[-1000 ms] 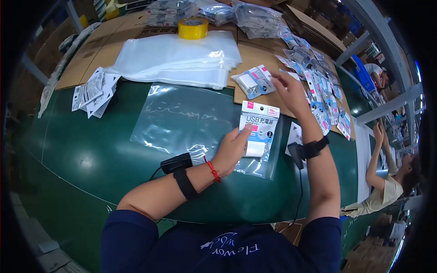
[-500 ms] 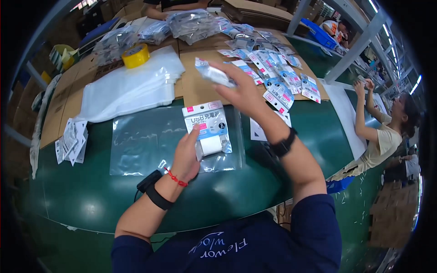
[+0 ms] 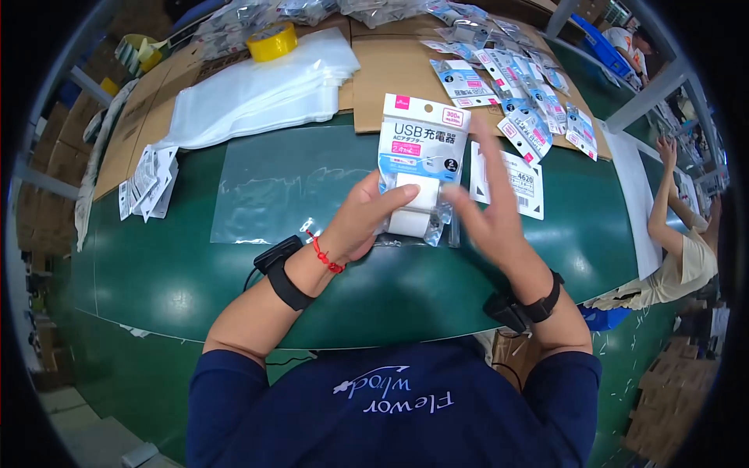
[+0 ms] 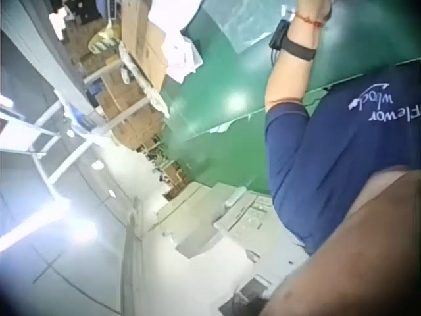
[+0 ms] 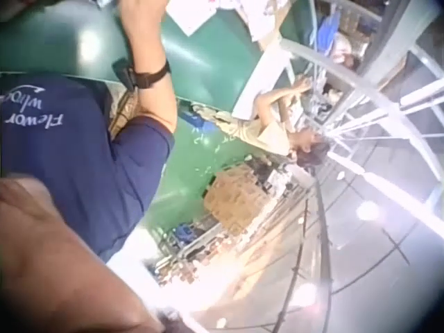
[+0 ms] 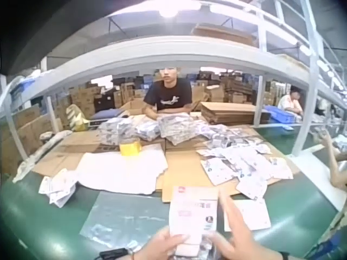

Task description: The person spreads a plastic bag on the table, fills it with small packaged chargers one by one, and inserts a paper label. They then seal the bag by hand and set the completed package aside.

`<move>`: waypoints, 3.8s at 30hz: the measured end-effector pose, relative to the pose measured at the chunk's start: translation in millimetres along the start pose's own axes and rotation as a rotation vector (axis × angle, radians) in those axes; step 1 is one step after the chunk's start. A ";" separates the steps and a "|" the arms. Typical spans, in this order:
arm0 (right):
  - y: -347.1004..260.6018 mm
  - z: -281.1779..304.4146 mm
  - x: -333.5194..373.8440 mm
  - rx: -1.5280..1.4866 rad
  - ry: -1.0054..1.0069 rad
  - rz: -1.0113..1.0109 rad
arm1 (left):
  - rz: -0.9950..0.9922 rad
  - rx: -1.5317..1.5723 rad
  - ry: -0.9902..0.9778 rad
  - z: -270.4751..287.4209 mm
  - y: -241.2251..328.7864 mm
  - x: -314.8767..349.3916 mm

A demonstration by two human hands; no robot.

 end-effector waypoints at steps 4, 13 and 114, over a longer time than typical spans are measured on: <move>8.5 -0.7 4.3 -0.626 0.384 -0.362 | -0.115 -0.174 -0.001 1.2 -3.1 2.9; -8.8 6.6 -3.8 -0.014 0.008 0.264 | 0.174 0.615 -0.199 -8.2 21.0 7.8; 8.4 24.4 21.9 -0.804 -0.485 -0.624 | -0.868 -1.275 0.376 -26.6 -16.4 25.7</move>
Point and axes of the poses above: each hand's wrist, its own x-axis away from the middle knuckle, its own z-axis out of the back of the hand, y = z × x, the point moved 1 cm from there along -x, towards the middle knuckle, and after that the axes turned 13 degrees about z, right-handed, at the moved point
